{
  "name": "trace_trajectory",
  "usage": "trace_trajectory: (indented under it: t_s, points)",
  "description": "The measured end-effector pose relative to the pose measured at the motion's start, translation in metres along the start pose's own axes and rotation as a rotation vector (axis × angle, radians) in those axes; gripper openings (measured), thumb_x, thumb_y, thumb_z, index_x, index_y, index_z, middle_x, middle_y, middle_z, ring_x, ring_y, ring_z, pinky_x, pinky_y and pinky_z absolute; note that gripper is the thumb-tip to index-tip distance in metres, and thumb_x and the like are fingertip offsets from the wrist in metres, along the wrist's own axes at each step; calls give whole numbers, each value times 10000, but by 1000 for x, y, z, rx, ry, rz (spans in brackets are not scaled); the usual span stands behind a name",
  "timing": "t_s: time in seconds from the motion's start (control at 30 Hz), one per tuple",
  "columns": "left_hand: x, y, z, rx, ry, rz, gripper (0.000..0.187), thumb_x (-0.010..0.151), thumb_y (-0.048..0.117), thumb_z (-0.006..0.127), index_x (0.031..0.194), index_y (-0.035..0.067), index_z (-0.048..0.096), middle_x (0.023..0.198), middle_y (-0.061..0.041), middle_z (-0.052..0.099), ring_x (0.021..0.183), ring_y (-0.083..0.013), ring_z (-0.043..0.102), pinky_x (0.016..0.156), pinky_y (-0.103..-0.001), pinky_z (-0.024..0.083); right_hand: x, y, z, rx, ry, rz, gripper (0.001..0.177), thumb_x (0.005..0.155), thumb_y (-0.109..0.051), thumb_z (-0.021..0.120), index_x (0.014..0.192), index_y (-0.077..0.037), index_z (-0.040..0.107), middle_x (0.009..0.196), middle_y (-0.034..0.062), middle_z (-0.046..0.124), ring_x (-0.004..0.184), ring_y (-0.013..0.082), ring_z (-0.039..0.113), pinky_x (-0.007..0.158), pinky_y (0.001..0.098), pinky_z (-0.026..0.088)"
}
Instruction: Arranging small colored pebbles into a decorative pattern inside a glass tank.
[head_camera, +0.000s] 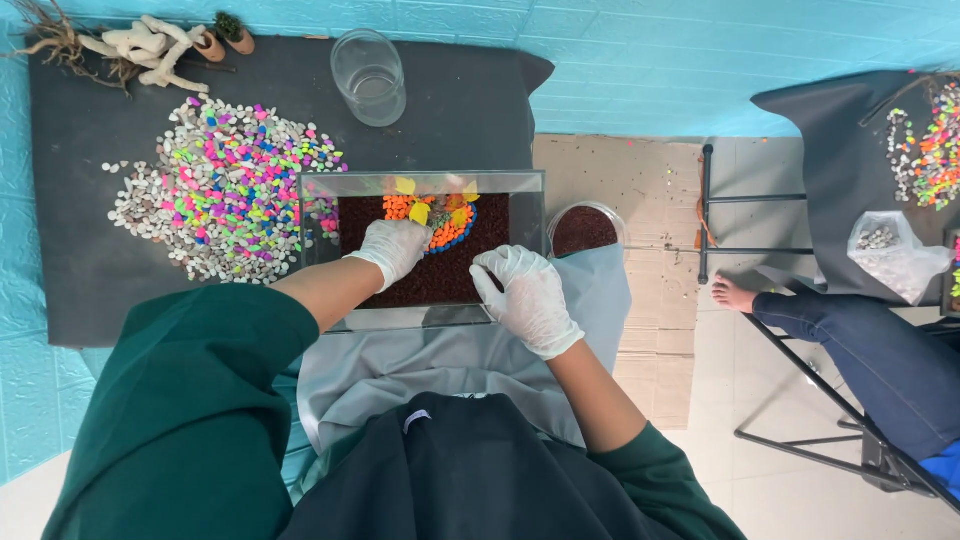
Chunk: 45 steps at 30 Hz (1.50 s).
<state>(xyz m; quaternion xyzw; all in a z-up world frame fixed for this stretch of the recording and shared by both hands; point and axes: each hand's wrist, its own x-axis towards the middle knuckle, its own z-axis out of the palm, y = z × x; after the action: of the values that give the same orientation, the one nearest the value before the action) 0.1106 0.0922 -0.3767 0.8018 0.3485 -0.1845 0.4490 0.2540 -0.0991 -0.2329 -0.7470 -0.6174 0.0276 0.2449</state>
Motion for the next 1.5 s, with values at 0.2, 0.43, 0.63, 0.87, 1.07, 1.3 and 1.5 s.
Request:
trace_trajectory:
  t_s: [0.2,0.43,0.63,0.87,1.07,1.3,1.5]
  points:
    - [38,-51,39,576,174,274,184,921,305,716,928,143,630,880,-88,698,898,-309,722,640,-418,581,-1,3,2,22,38,-25,102,910,-272,777,922,-186,724,748,45,646,731,256,696,686,363,577]
    - [52,-69,49,626,258,356,201,919,325,712,930,155,606,808,-46,643,829,-278,704,562,-393,549,1,-1,-3,41,58,-42,101,911,-241,781,913,-159,721,732,63,635,715,276,690,676,377,572]
    - [36,-49,36,628,272,368,136,929,234,700,916,117,630,779,-83,659,785,-312,714,538,-427,558,1,1,-3,58,84,-50,94,891,-207,797,906,-157,718,736,52,647,716,260,695,679,365,577]
    - [45,-56,44,645,286,353,151,898,269,714,916,139,638,755,-45,661,757,-291,723,506,-434,547,0,-1,-6,66,64,-41,86,895,-221,787,905,-162,724,731,58,648,720,270,693,676,371,576]
    - [35,-44,36,656,277,348,103,884,205,705,872,116,655,743,-68,679,749,-293,729,520,-428,553,0,-4,-6,80,27,-31,92,907,-220,778,914,-143,728,739,81,660,733,300,701,680,397,579]
    - [35,-44,38,673,318,354,102,875,189,720,872,98,676,755,-85,693,761,-288,730,519,-412,553,0,-8,-6,90,-5,-1,105,921,-233,767,917,-135,729,743,85,668,743,308,701,677,397,580]
    - [36,-50,39,691,358,428,154,857,221,735,806,104,649,702,-64,655,707,-273,699,506,-381,532,-1,-9,-3,78,12,-8,106,925,-238,770,907,-143,729,746,78,675,739,298,703,675,391,582]
